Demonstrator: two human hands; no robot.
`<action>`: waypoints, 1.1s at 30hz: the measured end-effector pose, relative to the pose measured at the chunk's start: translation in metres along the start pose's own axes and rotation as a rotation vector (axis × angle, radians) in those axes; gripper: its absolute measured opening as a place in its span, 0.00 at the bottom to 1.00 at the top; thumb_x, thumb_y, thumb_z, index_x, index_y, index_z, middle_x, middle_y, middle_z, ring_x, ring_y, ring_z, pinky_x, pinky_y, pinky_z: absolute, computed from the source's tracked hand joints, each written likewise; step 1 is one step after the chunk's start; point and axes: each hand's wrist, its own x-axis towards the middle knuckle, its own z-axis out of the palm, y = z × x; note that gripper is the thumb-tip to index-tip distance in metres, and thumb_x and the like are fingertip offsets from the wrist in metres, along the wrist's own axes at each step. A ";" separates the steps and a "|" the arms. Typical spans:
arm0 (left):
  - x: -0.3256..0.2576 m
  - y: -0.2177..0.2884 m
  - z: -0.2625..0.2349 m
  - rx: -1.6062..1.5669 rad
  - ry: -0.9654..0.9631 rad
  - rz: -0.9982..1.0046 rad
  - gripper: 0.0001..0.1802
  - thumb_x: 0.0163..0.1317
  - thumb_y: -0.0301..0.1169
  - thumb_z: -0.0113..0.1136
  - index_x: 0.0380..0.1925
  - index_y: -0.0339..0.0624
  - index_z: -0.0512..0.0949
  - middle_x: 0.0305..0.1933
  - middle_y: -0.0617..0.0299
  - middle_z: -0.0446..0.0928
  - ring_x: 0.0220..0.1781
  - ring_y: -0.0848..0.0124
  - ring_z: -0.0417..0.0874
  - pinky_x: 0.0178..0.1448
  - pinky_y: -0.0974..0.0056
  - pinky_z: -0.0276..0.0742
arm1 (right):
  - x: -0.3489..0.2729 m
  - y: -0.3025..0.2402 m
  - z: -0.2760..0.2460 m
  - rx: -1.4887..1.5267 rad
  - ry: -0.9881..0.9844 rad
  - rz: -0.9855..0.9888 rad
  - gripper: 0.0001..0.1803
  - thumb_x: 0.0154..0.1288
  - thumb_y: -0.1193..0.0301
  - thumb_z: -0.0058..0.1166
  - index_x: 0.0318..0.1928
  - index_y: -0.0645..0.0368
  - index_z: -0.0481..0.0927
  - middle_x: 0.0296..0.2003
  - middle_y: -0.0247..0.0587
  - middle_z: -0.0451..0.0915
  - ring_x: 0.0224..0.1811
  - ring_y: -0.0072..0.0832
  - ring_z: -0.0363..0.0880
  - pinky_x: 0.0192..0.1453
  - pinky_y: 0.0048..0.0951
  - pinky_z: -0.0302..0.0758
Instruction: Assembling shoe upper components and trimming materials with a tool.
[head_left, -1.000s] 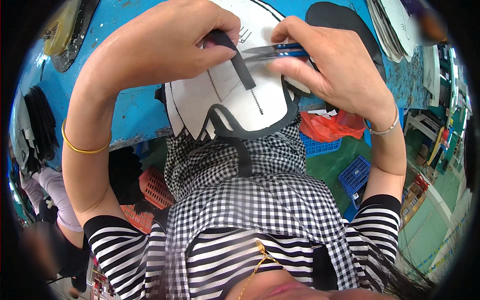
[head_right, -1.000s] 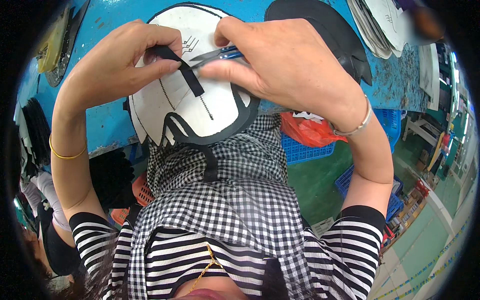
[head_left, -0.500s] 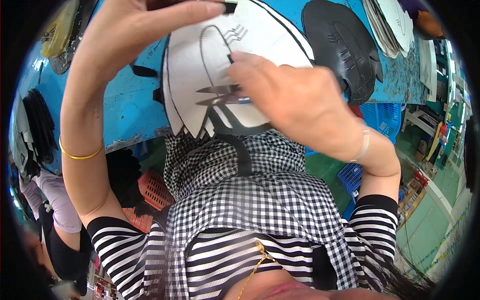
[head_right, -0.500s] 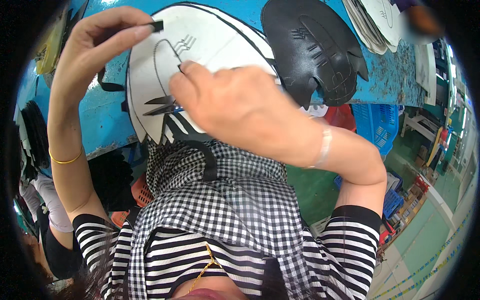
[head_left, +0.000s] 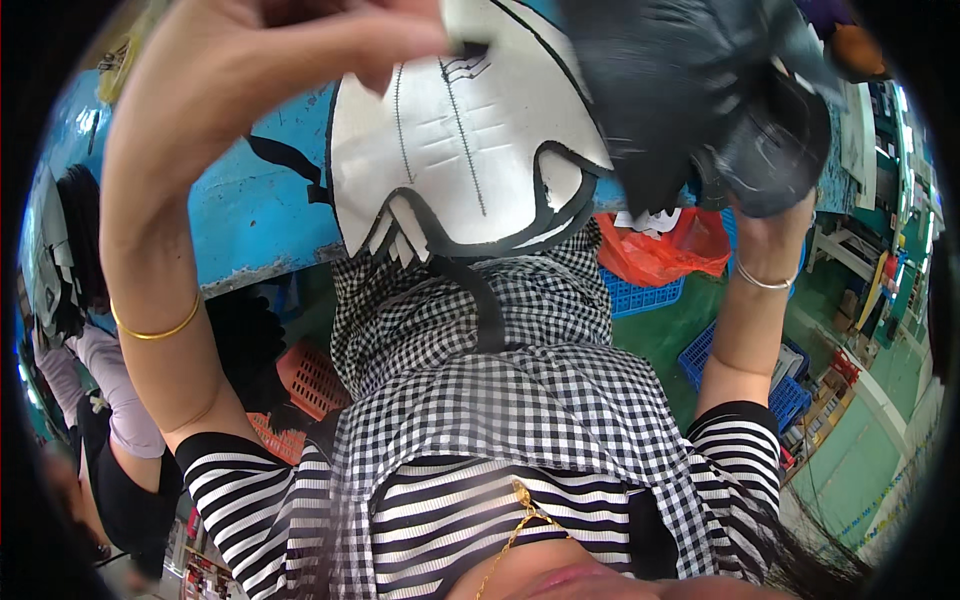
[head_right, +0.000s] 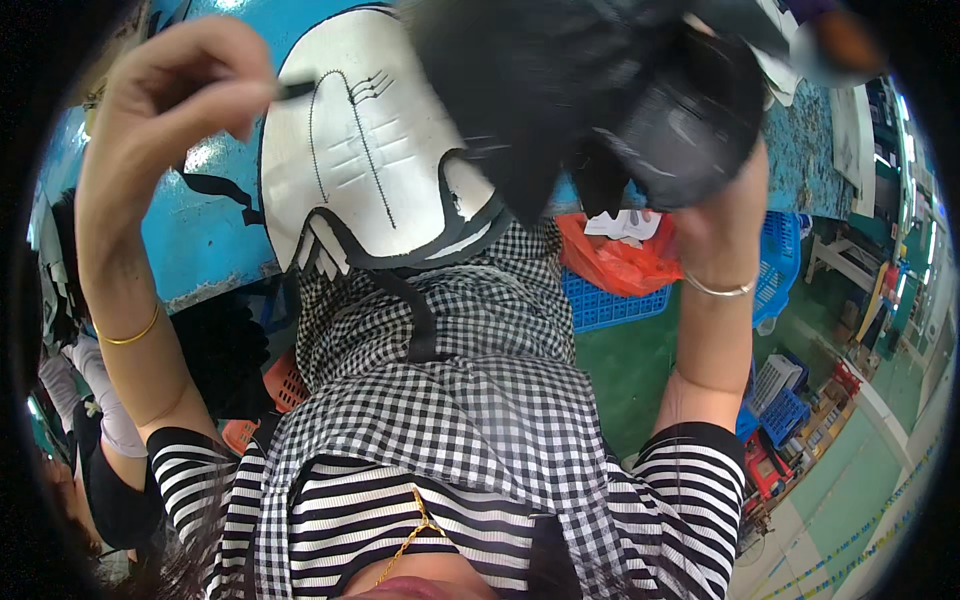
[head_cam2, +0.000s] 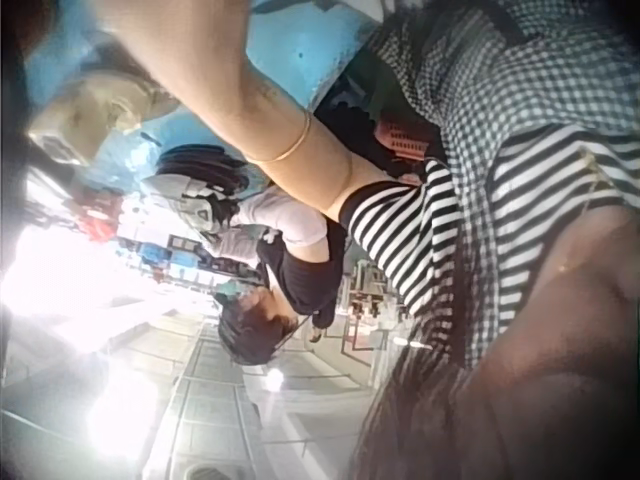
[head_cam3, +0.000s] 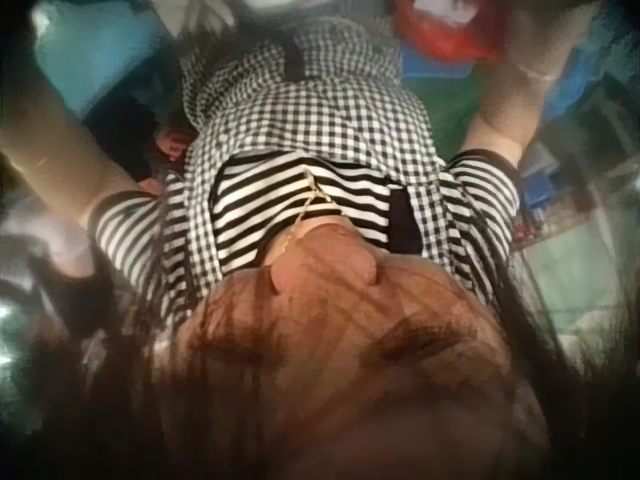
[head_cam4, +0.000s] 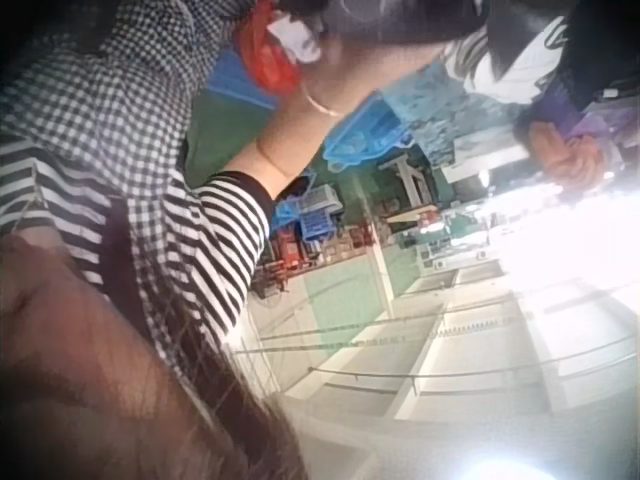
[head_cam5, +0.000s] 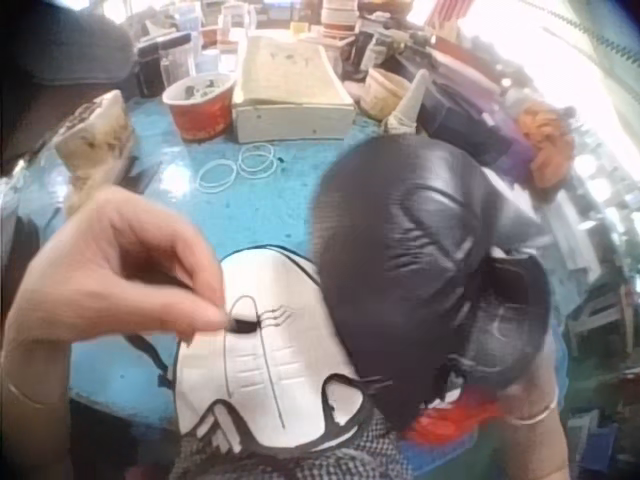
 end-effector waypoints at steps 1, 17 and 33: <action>0.008 -0.001 0.011 0.053 -0.088 -0.008 0.07 0.61 0.30 0.68 0.32 0.38 0.82 0.31 0.64 0.80 0.33 0.79 0.80 0.37 0.77 0.75 | -0.008 -0.008 -0.006 -0.090 0.073 -0.016 0.23 0.78 0.65 0.39 0.67 0.64 0.68 0.65 0.48 0.71 0.66 0.37 0.71 0.71 0.41 0.69; 0.036 -0.004 0.053 0.362 -0.311 0.027 0.06 0.50 0.28 0.71 0.26 0.37 0.83 0.25 0.58 0.81 0.27 0.67 0.80 0.35 0.67 0.75 | -0.004 0.050 0.039 -1.660 -0.061 -0.111 0.13 0.60 0.75 0.62 0.46 0.54 0.78 0.31 0.34 0.82 0.26 0.22 0.80 0.28 0.23 0.73; 0.034 -0.002 0.046 0.440 -0.268 0.000 0.07 0.54 0.29 0.67 0.27 0.36 0.80 0.24 0.57 0.77 0.24 0.68 0.74 0.30 0.66 0.70 | 0.030 0.062 0.049 -1.931 -0.604 -0.139 0.11 0.54 0.73 0.58 0.40 0.47 0.78 0.23 0.30 0.74 0.27 0.30 0.81 0.24 0.31 0.73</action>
